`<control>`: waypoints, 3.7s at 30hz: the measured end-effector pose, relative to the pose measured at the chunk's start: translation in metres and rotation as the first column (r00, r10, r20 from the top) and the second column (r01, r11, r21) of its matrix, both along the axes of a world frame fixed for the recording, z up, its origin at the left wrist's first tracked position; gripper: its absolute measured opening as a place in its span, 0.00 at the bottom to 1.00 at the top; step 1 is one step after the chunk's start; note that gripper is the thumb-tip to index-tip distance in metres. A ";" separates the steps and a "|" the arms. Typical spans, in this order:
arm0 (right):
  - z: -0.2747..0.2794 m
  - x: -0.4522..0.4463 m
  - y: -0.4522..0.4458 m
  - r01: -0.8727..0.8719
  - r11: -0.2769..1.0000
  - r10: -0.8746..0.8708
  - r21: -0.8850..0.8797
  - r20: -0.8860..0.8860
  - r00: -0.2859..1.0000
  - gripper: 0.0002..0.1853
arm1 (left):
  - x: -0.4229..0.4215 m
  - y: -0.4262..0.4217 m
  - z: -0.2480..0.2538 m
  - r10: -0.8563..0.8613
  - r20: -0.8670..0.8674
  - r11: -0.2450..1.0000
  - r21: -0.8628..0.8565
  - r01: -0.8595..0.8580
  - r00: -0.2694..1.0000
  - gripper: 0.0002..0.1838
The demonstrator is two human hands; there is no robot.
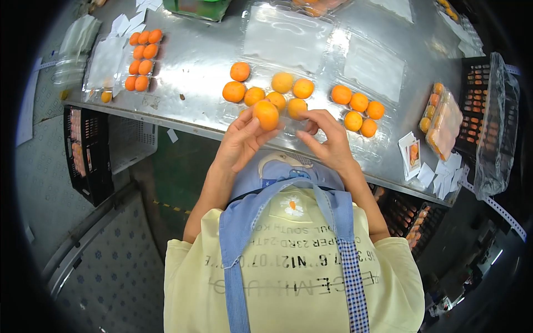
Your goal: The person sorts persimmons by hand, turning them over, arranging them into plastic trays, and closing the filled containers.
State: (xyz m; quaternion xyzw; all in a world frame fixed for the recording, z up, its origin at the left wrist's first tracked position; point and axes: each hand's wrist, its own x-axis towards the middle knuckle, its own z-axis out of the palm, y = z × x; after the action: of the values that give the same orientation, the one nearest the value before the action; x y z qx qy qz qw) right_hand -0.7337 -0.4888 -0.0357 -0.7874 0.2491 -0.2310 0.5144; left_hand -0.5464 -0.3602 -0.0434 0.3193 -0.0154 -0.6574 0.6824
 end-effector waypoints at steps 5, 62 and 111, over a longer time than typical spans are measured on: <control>0.010 0.002 0.005 0.009 0.982 -0.031 0.190 0.114 0.993 0.27 | -0.015 -0.007 0.002 -0.093 0.195 0.994 -0.041 0.103 0.976 0.34; -0.029 -0.105 -0.003 0.291 0.746 -0.519 -0.599 -0.250 0.818 0.22 | 0.020 -0.020 -0.040 -0.267 0.938 0.924 0.314 -0.216 0.220 0.16; 0.010 0.017 0.002 0.024 0.952 -0.036 0.307 0.031 0.999 0.15 | 0.010 -0.032 0.003 -0.281 -0.114 0.959 -0.074 0.273 0.953 0.32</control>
State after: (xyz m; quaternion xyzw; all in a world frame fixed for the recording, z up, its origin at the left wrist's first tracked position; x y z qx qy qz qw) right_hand -0.7170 -0.4864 -0.0259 -0.6900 0.2845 -0.2117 0.6310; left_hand -0.5365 -0.3918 -0.0403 0.2527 -0.0367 -0.7644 0.5920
